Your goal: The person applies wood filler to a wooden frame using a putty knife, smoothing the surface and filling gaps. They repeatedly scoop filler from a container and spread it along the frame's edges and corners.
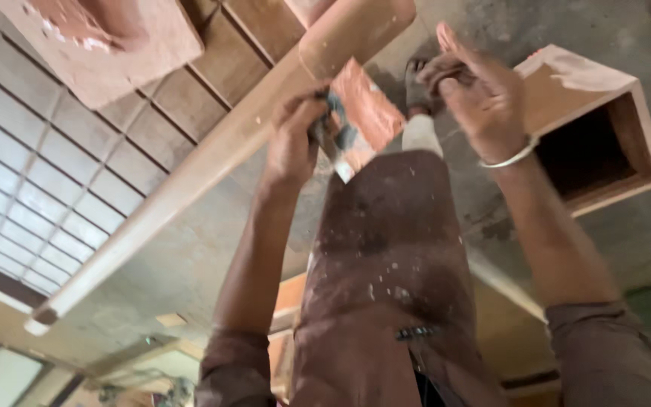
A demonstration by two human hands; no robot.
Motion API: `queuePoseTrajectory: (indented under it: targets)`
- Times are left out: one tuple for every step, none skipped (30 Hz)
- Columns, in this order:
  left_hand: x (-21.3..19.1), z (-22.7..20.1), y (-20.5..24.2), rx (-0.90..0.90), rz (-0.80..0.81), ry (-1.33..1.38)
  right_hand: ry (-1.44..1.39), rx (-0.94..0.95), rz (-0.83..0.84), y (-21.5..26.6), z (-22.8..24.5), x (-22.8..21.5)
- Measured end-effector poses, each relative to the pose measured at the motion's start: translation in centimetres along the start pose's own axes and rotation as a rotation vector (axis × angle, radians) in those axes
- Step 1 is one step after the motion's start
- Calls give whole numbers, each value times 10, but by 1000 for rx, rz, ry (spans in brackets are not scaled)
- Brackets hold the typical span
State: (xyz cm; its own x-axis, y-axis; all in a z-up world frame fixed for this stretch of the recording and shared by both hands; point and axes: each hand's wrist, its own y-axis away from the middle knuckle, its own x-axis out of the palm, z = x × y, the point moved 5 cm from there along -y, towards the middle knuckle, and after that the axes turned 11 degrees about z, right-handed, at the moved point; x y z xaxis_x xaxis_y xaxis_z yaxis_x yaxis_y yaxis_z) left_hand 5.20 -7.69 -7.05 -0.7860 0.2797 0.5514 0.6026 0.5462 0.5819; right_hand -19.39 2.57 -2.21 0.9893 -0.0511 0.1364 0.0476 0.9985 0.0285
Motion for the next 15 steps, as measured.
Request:
queuePoseTrajectory:
  targets:
    - [2, 1, -3, -2, 10, 30, -33, 11, -80, -5, -12, 4]
    - [2, 6, 4, -25, 4, 62, 46, -5, -97, -3, -21, 12]
    - [-1, 9, 11, -47, -4, 93, 125, -19, -114, -5, -32, 17]
    - [1, 17, 17, -59, 26, 79, 210, -18, -125, -2, -41, 19]
    - [0, 23, 24, -71, 56, 65, 295, -17, -134, 0, -49, 20]
    - [-1, 22, 23, -58, 92, 43, 385, -40, -137, -8, -56, 19]
    - [-2, 24, 22, -69, 88, 36, 474, -62, -139, -13, -58, 19]
    - [-6, 25, 25, -80, 73, 30, 651, -37, -145, -17, -61, 21]
    - [-10, 26, 29, -90, 59, 24, 828, -11, -151, -19, -63, 27]
    - [-11, 29, 34, -89, 63, 25, 1006, 19, -154, -16, -62, 32]
    - [-13, 30, 39, -87, 68, 25, 1037, 4, -139, -11, -59, 38]
    - [-11, 33, 40, -81, 81, 29, 1077, -15, -126, -7, -55, 41]
    - [-9, 35, 45, -87, 72, 29, 1118, -35, -114, -2, -51, 42]
    - [-6, 37, 46, -86, 70, 28, 1090, -89, -114, -1, -46, 39]
    - [-3, 38, 46, -84, 67, 26, 1062, -142, -114, -1, -41, 32]
